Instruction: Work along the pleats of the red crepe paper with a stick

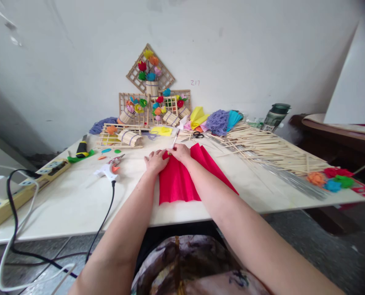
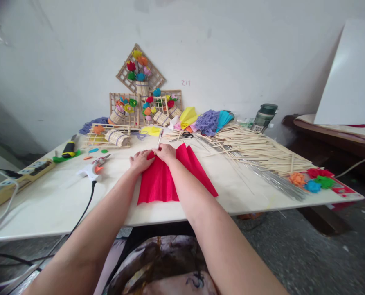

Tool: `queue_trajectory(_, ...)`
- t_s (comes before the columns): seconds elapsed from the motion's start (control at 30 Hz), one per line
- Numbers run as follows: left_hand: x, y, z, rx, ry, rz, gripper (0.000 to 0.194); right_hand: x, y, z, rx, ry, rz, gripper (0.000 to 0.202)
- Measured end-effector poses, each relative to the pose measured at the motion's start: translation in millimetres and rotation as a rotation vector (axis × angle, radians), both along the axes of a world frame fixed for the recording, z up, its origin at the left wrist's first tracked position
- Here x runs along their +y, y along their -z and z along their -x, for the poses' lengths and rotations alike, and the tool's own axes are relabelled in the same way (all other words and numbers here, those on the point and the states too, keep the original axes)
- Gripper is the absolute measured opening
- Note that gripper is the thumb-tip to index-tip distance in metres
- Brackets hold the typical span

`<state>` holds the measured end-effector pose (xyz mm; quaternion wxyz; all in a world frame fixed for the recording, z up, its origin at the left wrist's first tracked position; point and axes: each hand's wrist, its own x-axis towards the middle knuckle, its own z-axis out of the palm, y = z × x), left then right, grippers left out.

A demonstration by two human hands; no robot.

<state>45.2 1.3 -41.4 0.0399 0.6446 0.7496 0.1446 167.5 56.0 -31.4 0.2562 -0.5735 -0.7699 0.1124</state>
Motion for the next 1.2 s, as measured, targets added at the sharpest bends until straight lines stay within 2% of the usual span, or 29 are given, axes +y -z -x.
queue_trajectory(0.17, 0.3, -0.1, -1.2, -0.009, -0.031, -0.002, 0.063, -0.7, -0.6, 0.4, -0.003, -0.005, -0.004, 0.039)
queue_trajectory(1.2, 1.3, 1.3, -0.4, -0.004, -0.020, 0.002, 0.060, -0.9, 0.2, 1.5, -0.008, -0.009, -0.024, 0.036)
